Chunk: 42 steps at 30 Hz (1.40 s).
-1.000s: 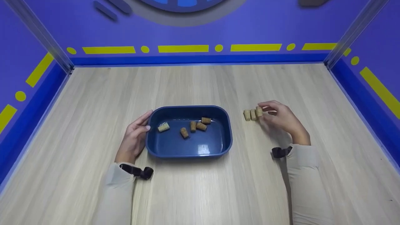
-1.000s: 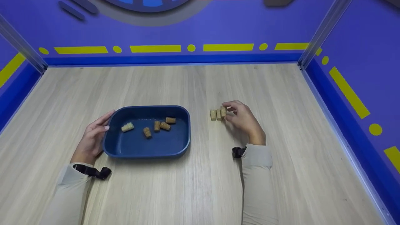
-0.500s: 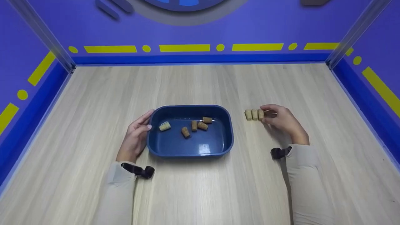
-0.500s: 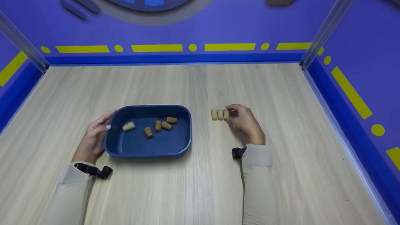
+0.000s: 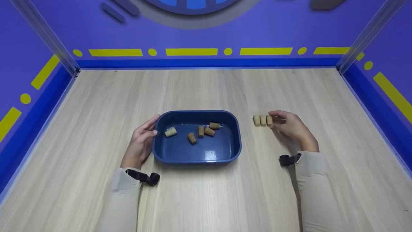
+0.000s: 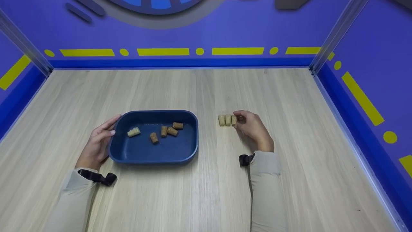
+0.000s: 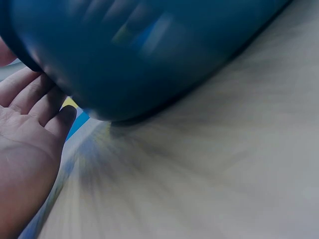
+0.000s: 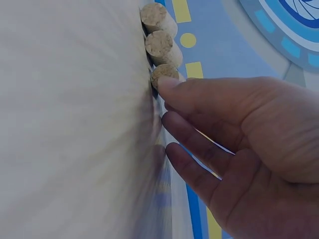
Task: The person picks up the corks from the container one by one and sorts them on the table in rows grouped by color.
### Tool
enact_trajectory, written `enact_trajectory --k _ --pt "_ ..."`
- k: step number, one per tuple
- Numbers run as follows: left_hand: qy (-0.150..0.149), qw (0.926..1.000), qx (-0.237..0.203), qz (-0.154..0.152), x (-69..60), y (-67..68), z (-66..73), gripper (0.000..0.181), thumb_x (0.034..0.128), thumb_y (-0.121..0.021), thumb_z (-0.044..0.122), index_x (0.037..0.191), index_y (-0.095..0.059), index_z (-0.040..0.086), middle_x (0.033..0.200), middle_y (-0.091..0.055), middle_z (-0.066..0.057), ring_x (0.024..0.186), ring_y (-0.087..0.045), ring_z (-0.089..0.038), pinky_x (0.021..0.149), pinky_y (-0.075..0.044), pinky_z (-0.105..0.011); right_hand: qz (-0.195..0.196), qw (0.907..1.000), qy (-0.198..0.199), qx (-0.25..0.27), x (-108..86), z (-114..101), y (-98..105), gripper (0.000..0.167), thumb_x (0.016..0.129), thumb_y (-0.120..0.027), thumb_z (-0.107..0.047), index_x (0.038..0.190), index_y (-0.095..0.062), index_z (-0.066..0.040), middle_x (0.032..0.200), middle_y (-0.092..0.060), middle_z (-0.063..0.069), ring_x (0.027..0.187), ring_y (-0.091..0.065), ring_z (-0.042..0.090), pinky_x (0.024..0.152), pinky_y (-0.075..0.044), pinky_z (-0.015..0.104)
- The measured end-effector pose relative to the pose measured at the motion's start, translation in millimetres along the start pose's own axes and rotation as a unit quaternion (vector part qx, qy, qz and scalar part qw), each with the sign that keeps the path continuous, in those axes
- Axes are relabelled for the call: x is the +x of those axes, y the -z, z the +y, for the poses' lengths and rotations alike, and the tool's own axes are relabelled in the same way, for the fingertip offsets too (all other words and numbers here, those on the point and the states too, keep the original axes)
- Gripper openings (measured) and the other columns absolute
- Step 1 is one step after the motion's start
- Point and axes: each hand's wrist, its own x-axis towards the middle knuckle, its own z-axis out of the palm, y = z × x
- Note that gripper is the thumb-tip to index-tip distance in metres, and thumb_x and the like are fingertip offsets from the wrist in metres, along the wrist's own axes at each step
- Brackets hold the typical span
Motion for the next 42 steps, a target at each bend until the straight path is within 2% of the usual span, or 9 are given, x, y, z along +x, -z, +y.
enact_trajectory --k 4,11,13,22,28,30,33,38,42 --pt "-0.005 1.0000 0.002 -0.003 1.5 -0.6 0.4 0.058 0.0851 -0.042 -0.013 0.142 -0.033 -0.013 0.130 -0.059 -0.002 0.125 -0.052 -0.008 0.102 -0.043 -0.021 0.001 1.0000 -0.005 0.006 -0.3 -0.6 1.3 0.051 0.089 -0.064 -0.004 0.137 -0.049 0.003 0.131 -0.055 0.026 0.121 -0.054 0.041 0.097 -0.047 0.046" --pt "-0.005 1.0000 -0.001 -0.006 1.8 -1.2 1.0 0.057 0.0851 -0.043 -0.013 0.142 -0.035 -0.012 0.132 -0.059 -0.001 0.125 -0.052 -0.009 0.101 -0.043 -0.022 -0.004 0.9999 -0.006 0.013 -1.0 0.9 2.8 0.054 0.088 -0.065 -0.007 0.138 -0.048 0.002 0.131 -0.056 0.026 0.121 -0.054 0.041 0.090 -0.048 0.026" --pt "-0.005 0.9999 -0.002 -0.009 1.1 -1.0 0.7 0.057 0.0853 -0.043 -0.013 0.142 -0.035 -0.012 0.132 -0.059 -0.001 0.125 -0.052 -0.009 0.101 -0.044 -0.022 -0.005 0.9999 -0.006 0.015 -0.9 2.0 2.6 0.054 0.088 -0.065 -0.007 0.138 -0.048 0.002 0.131 -0.056 0.025 0.121 -0.054 0.040 0.089 -0.048 0.025" --pt "0.000 1.0000 0.001 -0.006 -2.5 0.8 -3.2 0.058 0.0853 -0.042 -0.014 0.143 -0.033 -0.013 0.130 -0.060 -0.001 0.125 -0.053 -0.009 0.100 -0.045 -0.022 -0.009 0.9998 -0.010 0.011 -3.3 2.5 -0.3 0.054 0.089 -0.064 -0.008 0.139 -0.046 0.002 0.132 -0.055 0.026 0.123 -0.053 0.040 0.097 -0.047 0.042" --pt "0.000 1.0000 -0.005 -0.006 -1.7 1.0 -2.6 0.058 0.0850 -0.042 -0.014 0.142 -0.034 -0.012 0.130 -0.060 -0.002 0.125 -0.052 -0.010 0.100 -0.045 -0.023 -0.004 0.9999 -0.001 0.016 -3.1 0.8 0.9 0.054 0.088 -0.065 -0.007 0.138 -0.047 0.004 0.130 -0.056 0.027 0.121 -0.054 0.041 0.086 -0.047 0.019" --pt "-0.001 1.0000 -0.007 -0.006 -1.2 1.0 -2.0 0.057 0.0849 -0.043 -0.014 0.142 -0.036 -0.012 0.130 -0.060 -0.002 0.125 -0.052 -0.010 0.100 -0.044 -0.022 -0.003 0.9999 -0.002 0.015 -3.0 1.3 1.5 0.053 0.088 -0.065 -0.007 0.137 -0.047 0.004 0.130 -0.056 0.027 0.121 -0.055 0.040 0.083 -0.046 0.015" --pt "0.000 0.9999 -0.008 -0.008 -0.8 1.3 -1.2 0.057 0.0854 -0.043 -0.013 0.142 -0.036 -0.011 0.130 -0.060 -0.002 0.125 -0.052 -0.010 0.100 -0.045 -0.022 -0.001 0.9999 -0.003 0.012 -2.9 1.7 1.8 0.053 0.088 -0.064 -0.007 0.137 -0.048 0.004 0.130 -0.056 0.026 0.121 -0.055 0.040 0.086 -0.048 0.021" --pt "0.001 0.9999 -0.013 -0.005 -0.8 1.5 -1.2 0.056 0.0855 -0.042 -0.013 0.141 -0.038 -0.010 0.130 -0.061 -0.002 0.124 -0.053 -0.010 0.099 -0.045 -0.022 0.000 1.0000 -0.002 0.009 -2.0 1.4 2.3 0.052 0.089 -0.064 -0.007 0.138 -0.048 0.003 0.131 -0.056 0.026 0.122 -0.054 0.040 0.096 -0.047 0.043" --pt "-0.003 0.9998 -0.015 -0.010 -0.9 0.4 -1.4 0.056 0.0856 -0.043 -0.013 0.141 -0.038 -0.010 0.130 -0.061 -0.002 0.125 -0.053 -0.010 0.101 -0.043 -0.022 -0.001 0.9998 -0.013 0.015 -2.3 0.2 4.3 0.053 0.089 -0.064 -0.009 0.139 -0.047 0.001 0.133 -0.055 0.024 0.124 -0.053 0.038 0.098 -0.045 0.048"
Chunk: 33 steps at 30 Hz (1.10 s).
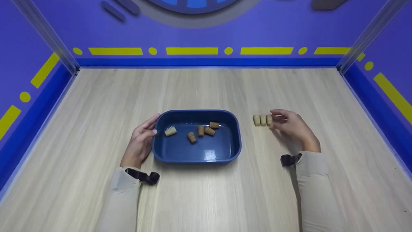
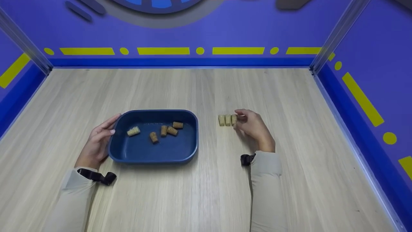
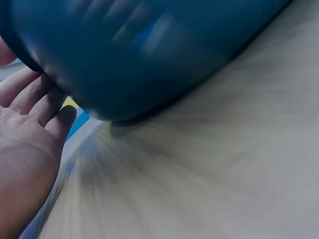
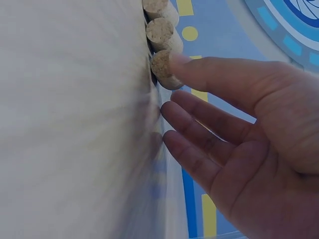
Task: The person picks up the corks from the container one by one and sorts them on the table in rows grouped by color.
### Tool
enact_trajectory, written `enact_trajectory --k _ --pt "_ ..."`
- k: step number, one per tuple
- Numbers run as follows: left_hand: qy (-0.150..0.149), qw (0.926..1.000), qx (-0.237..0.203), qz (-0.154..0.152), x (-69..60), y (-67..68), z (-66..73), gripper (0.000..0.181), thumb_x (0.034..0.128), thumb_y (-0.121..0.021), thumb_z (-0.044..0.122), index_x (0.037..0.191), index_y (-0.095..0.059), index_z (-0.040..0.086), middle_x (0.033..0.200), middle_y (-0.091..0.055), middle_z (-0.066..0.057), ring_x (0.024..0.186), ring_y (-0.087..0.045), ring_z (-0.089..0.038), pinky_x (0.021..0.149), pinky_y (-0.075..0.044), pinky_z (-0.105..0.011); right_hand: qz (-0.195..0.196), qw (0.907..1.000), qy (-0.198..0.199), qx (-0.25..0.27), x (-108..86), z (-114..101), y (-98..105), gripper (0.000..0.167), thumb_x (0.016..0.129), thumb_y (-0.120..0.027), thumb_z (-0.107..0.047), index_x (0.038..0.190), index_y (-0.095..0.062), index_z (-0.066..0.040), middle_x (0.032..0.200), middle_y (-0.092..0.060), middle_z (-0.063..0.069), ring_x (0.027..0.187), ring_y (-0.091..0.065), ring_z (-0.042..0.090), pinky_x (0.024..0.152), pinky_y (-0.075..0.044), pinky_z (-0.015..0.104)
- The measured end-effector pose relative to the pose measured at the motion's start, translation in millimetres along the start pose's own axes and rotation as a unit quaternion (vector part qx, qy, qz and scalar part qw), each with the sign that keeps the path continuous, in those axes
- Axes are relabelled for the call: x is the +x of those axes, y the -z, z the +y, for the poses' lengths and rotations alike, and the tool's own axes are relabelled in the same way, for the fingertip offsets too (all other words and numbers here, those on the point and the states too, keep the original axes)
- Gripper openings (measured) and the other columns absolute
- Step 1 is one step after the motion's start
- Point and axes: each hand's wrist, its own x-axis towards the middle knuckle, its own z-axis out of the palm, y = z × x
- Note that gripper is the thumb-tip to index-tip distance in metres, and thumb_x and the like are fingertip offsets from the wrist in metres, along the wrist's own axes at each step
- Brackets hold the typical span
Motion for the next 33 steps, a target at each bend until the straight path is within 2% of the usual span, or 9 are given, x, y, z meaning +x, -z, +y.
enact_trajectory --k 6,10,19,26,33 --pt "0.000 1.0000 0.009 -0.001 -0.7 -0.9 -0.1 0.057 0.0858 -0.043 -0.013 0.142 -0.034 -0.013 0.131 -0.059 -0.002 0.125 -0.052 -0.009 0.101 -0.044 -0.023 0.008 0.9999 -0.009 0.003 -3.2 -5.0 4.3 0.052 0.091 -0.061 -0.010 0.140 -0.046 -0.002 0.138 -0.051 0.023 0.126 -0.049 0.040 0.100 -0.044 0.051" --pt "0.005 0.9998 0.017 0.000 -1.2 -0.2 -1.5 0.059 0.0856 -0.043 -0.012 0.143 -0.032 -0.012 0.133 -0.058 -0.002 0.125 -0.052 -0.009 0.100 -0.045 -0.023 0.024 0.9997 0.011 0.001 -3.1 -12.7 8.0 0.048 0.092 -0.059 -0.007 0.138 -0.048 0.001 0.139 -0.049 0.024 0.126 -0.048 0.043 0.102 -0.042 0.053" --pt "0.003 0.9997 0.023 0.010 0.1 -0.1 0.5 0.059 0.0855 -0.042 -0.013 0.143 -0.030 -0.013 0.131 -0.059 -0.003 0.124 -0.053 -0.009 0.099 -0.045 -0.022 0.038 0.9984 0.039 -0.012 5.3 -47.8 15.5 0.047 0.091 -0.062 -0.011 0.136 -0.052 -0.001 0.139 -0.051 0.019 0.124 -0.053 0.038 0.103 -0.043 0.049" --pt "0.002 0.9999 0.010 0.009 0.3 -0.4 1.5 0.057 0.0858 -0.043 -0.013 0.142 -0.033 -0.013 0.131 -0.059 -0.002 0.124 -0.053 -0.009 0.100 -0.045 -0.022 0.021 0.9970 0.071 -0.023 13.5 -78.7 12.9 0.043 0.092 -0.062 -0.016 0.133 -0.055 -0.004 0.133 -0.056 0.018 0.120 -0.056 0.034 0.099 -0.047 0.047" --pt "0.002 0.9998 0.017 0.007 -0.1 -1.3 0.8 0.058 0.0857 -0.043 -0.013 0.143 -0.032 -0.012 0.133 -0.058 -0.003 0.125 -0.052 -0.009 0.100 -0.044 -0.022 -0.011 0.9936 0.101 -0.048 25.7 -109.7 1.7 0.039 0.091 -0.063 -0.011 0.129 -0.059 -0.002 0.125 -0.062 0.019 0.111 -0.062 0.032 0.093 -0.051 0.045"
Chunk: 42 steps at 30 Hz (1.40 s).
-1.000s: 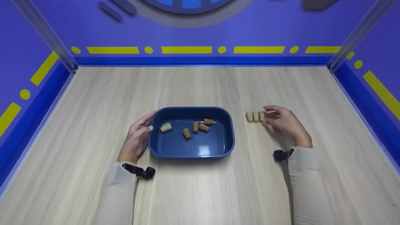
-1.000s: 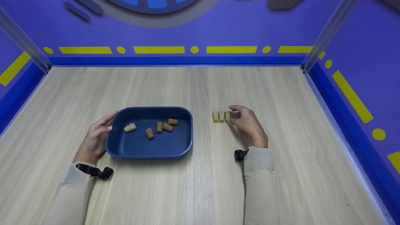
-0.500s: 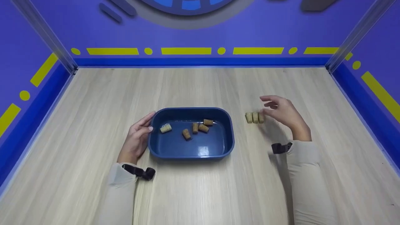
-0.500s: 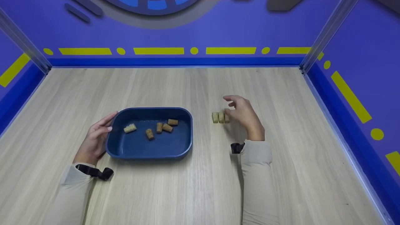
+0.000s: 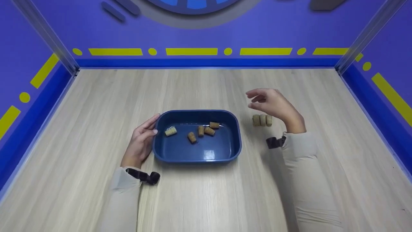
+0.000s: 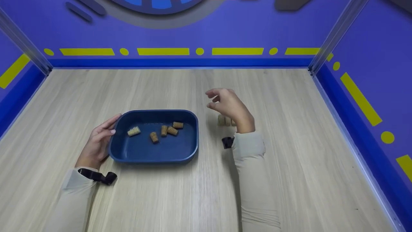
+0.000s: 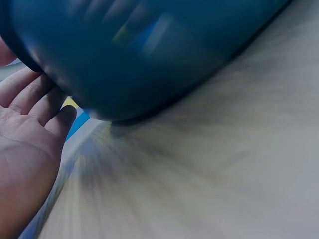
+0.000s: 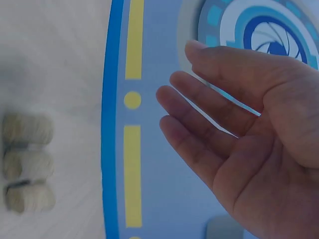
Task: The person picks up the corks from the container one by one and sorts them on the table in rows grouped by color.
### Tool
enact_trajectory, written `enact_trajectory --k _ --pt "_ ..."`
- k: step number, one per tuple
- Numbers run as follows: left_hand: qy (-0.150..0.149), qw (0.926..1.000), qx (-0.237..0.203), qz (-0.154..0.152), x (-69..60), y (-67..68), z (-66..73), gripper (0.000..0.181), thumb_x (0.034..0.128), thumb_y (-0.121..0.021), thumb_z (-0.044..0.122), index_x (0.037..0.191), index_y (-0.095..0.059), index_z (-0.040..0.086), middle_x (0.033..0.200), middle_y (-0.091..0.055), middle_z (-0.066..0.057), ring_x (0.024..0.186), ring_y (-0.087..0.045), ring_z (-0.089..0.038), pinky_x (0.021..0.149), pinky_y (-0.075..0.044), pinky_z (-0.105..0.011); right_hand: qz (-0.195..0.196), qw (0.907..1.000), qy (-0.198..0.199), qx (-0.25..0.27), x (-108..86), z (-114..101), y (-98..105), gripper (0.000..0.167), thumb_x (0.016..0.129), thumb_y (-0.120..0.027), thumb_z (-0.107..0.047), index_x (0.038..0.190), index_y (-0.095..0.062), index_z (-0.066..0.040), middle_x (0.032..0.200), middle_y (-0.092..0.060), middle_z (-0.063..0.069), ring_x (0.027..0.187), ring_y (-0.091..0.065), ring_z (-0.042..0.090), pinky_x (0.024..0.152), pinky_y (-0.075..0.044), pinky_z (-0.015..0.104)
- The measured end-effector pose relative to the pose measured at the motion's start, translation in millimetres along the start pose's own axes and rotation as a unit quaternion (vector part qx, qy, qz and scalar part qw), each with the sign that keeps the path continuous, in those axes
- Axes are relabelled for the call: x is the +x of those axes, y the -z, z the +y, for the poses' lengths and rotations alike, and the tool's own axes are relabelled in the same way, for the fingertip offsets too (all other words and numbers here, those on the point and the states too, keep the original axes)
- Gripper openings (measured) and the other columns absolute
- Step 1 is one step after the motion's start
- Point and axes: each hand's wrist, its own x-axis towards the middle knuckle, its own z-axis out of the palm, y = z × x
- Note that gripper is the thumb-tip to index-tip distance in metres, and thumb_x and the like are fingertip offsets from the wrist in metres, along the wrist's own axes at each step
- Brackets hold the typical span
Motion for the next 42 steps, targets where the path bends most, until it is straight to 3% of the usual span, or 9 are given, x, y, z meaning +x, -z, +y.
enact_trajectory --k 13,19,28,42 --pt "0.005 0.9999 -0.013 -0.007 3.2 0.8 -0.3 0.059 0.0860 -0.043 -0.012 0.144 -0.032 -0.011 0.134 -0.057 -0.003 0.126 -0.052 -0.010 0.100 -0.045 -0.022 -0.066 0.9958 0.047 -0.041 28.8 -48.9 -27.3 0.037 0.089 -0.066 -0.013 0.125 -0.063 -0.004 0.111 -0.069 0.015 0.101 -0.066 0.027 0.088 -0.053 0.042" --pt "0.002 1.0000 -0.007 -0.002 2.4 1.5 -0.9 0.059 0.0856 -0.043 -0.013 0.143 -0.032 -0.012 0.133 -0.058 -0.003 0.125 -0.052 -0.010 0.099 -0.045 -0.022 -0.121 0.9900 0.063 -0.034 45.7 -70.5 -52.8 0.038 0.089 -0.066 -0.013 0.125 -0.063 -0.004 0.114 -0.068 0.016 0.102 -0.066 0.028 0.088 -0.054 0.040" --pt "-0.005 0.9998 -0.018 -0.008 4.3 0.2 -1.5 0.057 0.0851 -0.043 -0.014 0.142 -0.035 -0.012 0.130 -0.060 -0.002 0.124 -0.053 -0.009 0.100 -0.044 -0.021 -0.177 0.9768 0.101 -0.066 63.7 -98.4 -92.6 0.037 0.088 -0.068 -0.012 0.123 -0.064 -0.003 0.109 -0.070 0.012 0.099 -0.067 0.022 0.088 -0.054 0.033" --pt "0.009 0.9999 -0.006 0.002 3.9 0.6 -1.2 0.059 0.0860 -0.042 -0.013 0.144 -0.030 -0.012 0.137 -0.054 -0.007 0.126 -0.052 -0.011 0.100 -0.045 -0.024 -0.228 0.9694 0.074 -0.055 75.5 -108.8 -142.2 0.037 0.090 -0.066 -0.011 0.126 -0.063 -0.005 0.114 -0.069 0.009 0.103 -0.065 0.018 0.090 -0.052 0.030"
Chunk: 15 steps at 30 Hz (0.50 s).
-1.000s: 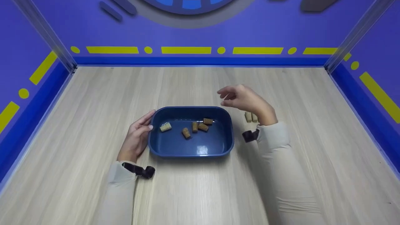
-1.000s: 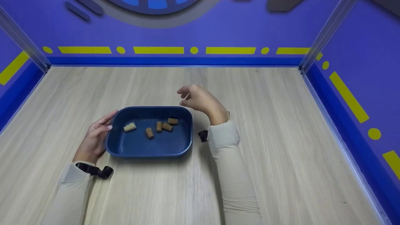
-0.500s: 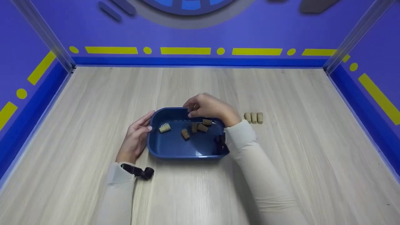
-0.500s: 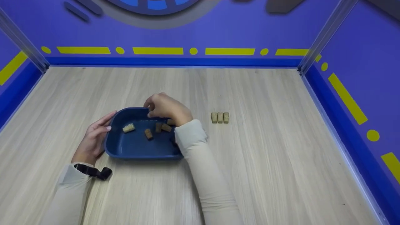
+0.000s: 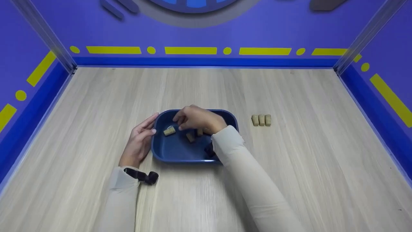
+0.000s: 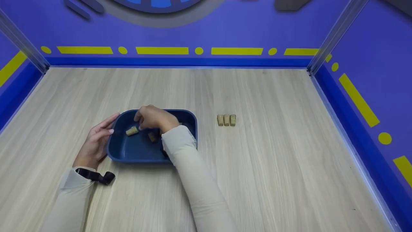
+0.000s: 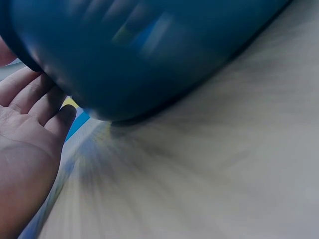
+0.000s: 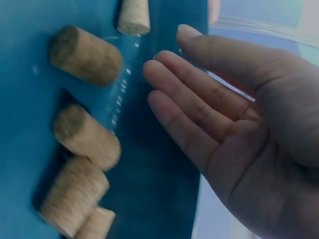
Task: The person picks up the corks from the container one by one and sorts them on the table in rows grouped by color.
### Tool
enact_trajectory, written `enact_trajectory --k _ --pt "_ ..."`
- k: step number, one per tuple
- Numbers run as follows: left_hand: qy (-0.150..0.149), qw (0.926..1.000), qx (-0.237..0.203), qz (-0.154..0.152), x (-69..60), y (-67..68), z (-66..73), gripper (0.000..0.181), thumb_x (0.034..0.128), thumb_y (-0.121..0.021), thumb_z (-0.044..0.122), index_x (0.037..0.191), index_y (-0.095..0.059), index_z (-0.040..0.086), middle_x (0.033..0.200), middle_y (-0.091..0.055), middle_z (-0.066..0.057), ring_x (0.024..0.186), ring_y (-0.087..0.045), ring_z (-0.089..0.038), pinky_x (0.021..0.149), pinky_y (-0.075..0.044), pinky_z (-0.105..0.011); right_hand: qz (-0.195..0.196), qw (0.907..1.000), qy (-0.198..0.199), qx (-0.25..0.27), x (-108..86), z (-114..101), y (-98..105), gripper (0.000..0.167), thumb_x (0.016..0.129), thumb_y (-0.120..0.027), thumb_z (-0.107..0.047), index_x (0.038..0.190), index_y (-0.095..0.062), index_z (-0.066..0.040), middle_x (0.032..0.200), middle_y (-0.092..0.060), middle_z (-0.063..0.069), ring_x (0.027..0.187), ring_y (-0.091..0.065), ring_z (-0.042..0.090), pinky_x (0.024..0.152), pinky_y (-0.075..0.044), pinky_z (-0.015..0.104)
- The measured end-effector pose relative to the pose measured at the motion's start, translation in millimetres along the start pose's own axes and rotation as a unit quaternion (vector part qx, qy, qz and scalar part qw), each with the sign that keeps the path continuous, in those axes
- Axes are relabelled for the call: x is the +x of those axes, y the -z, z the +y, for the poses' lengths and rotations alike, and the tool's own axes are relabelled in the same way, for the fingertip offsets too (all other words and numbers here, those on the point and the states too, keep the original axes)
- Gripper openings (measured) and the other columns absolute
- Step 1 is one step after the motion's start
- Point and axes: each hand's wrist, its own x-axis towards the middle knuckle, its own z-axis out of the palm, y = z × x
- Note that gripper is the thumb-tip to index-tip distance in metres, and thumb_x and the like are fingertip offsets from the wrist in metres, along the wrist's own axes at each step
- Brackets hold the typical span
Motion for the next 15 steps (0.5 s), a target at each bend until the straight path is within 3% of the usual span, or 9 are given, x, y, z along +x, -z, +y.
enact_trajectory --k 10,15 --pt "-0.004 0.9999 -0.009 -0.009 0.4 0.2 -0.5 0.059 0.0859 -0.043 -0.013 0.144 -0.031 -0.013 0.138 -0.054 -0.008 0.126 -0.052 -0.011 0.101 -0.045 -0.024 -0.009 0.9995 -0.004 -0.030 10.0 0.4 -14.6 0.039 0.090 -0.066 -0.013 0.128 -0.062 -0.007 0.122 -0.066 0.008 0.110 -0.063 0.017 0.096 -0.050 0.031" --pt "-0.008 0.9998 -0.012 -0.013 -0.4 0.3 0.0 0.058 0.0862 -0.042 -0.013 0.143 -0.032 -0.012 0.135 -0.056 -0.005 0.126 -0.052 -0.010 0.100 -0.045 -0.023 -0.012 0.9989 0.009 -0.045 14.1 -0.2 -20.6 0.035 0.090 -0.066 -0.013 0.124 -0.065 -0.009 0.117 -0.068 0.007 0.094 -0.067 0.015 0.091 -0.052 0.030"
